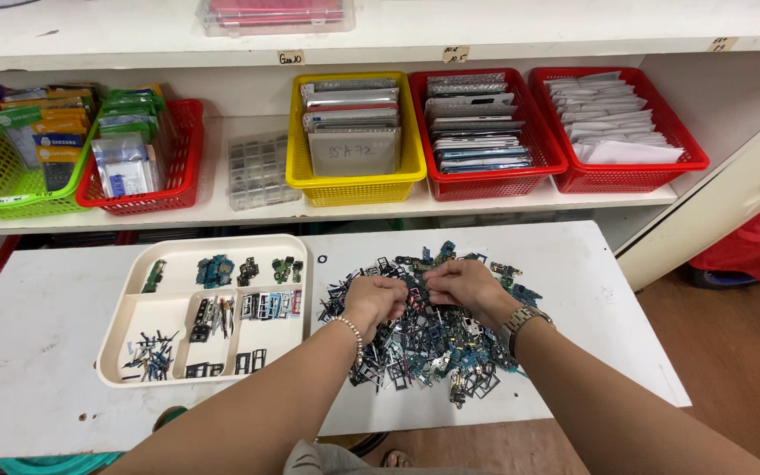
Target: The person sorts small electronic components from a large pile on a white table into a compartmentalized tray. They pick up individual pieces, inspect them, and place them into specific sections of the tray.
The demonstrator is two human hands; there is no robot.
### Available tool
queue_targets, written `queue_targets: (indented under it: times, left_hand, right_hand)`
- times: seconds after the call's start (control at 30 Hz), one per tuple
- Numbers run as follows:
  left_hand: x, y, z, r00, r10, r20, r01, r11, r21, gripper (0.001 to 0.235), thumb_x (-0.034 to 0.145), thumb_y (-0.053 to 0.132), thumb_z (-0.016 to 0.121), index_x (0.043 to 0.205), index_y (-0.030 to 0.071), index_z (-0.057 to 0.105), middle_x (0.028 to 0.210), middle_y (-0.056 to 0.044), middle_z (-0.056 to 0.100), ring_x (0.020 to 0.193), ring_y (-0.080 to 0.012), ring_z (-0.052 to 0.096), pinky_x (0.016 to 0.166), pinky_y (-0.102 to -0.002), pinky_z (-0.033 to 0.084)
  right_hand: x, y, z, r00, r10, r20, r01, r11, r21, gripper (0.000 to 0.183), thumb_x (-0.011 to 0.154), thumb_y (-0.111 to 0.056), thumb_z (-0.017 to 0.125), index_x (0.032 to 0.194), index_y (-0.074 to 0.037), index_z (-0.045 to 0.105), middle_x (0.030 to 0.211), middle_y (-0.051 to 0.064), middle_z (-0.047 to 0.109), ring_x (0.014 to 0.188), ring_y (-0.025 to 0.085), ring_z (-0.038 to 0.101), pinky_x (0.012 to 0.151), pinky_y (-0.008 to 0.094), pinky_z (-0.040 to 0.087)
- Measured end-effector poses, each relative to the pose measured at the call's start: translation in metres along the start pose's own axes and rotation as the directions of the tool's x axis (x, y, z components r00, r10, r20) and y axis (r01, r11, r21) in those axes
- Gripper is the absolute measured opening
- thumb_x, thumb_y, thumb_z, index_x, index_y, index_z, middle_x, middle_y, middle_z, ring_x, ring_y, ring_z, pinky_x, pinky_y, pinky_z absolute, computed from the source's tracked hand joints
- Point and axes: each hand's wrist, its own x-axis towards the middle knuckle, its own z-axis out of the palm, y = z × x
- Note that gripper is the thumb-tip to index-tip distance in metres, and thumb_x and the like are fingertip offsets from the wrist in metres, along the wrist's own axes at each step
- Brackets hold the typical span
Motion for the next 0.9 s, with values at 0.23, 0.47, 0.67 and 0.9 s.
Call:
queue_targets:
  times: [0.23,0.47,0.67,0.9]
  left_hand:
    - [0.003,0.004,-0.014,0.996,-0.091,0.019,0.092,0.984,-0.15,0.011,0.09,0.004,0.07,0.099,-0.002,0.074,0.082,-0.008,0.074,0.061,-0.0123,0.067,0.054,-0.022,0.059]
    - [-0.007,0.008,-0.032,0.983,-0.083,-0.166,0.04,0.969,-0.244,0.008,0.086,0.0,0.073,0.093,-0.003,0.074,0.076,-0.006,0.07,0.054,-0.0111,0.058,0.046,-0.022,0.049]
    - [-0.017,0.007,-0.033,0.979,-0.11,-0.171,0.078,0.98,-0.184,0.007,0.083,-0.003,0.074,0.089,-0.006,0.075,0.077,-0.009,0.072,0.056,-0.0114,0.062,0.046,-0.021,0.051]
    - [-0.008,-0.003,-0.032,0.99,-0.131,-0.061,0.117,0.974,-0.196,0.008,0.088,0.002,0.072,0.09,-0.005,0.074,0.085,-0.011,0.074,0.066,-0.0157,0.068,0.057,-0.025,0.059]
  right_hand:
    - [-0.013,0.002,0.004,1.0,0.018,-0.008,-0.016,0.985,0.169,0.024,0.095,-0.008,0.06,0.115,0.004,0.067,0.1,0.014,0.074,0.086,0.018,0.074,0.08,0.026,0.061]
    - [-0.027,0.004,0.025,0.959,-0.279,-0.038,0.166,0.668,-0.725,0.026,0.084,-0.022,0.079,0.105,-0.007,0.076,0.091,0.008,0.077,0.08,0.017,0.072,0.076,0.033,0.058]
    - [-0.032,0.009,0.042,0.952,-0.306,-0.013,0.168,0.559,-0.812,0.029,0.079,-0.022,0.086,0.098,-0.007,0.071,0.09,0.008,0.071,0.08,0.017,0.066,0.078,0.036,0.056]
    - [-0.013,0.007,0.018,0.998,-0.062,0.007,0.062,0.981,-0.182,0.017,0.088,-0.01,0.075,0.099,0.002,0.07,0.09,0.009,0.074,0.076,0.014,0.068,0.071,0.025,0.06]
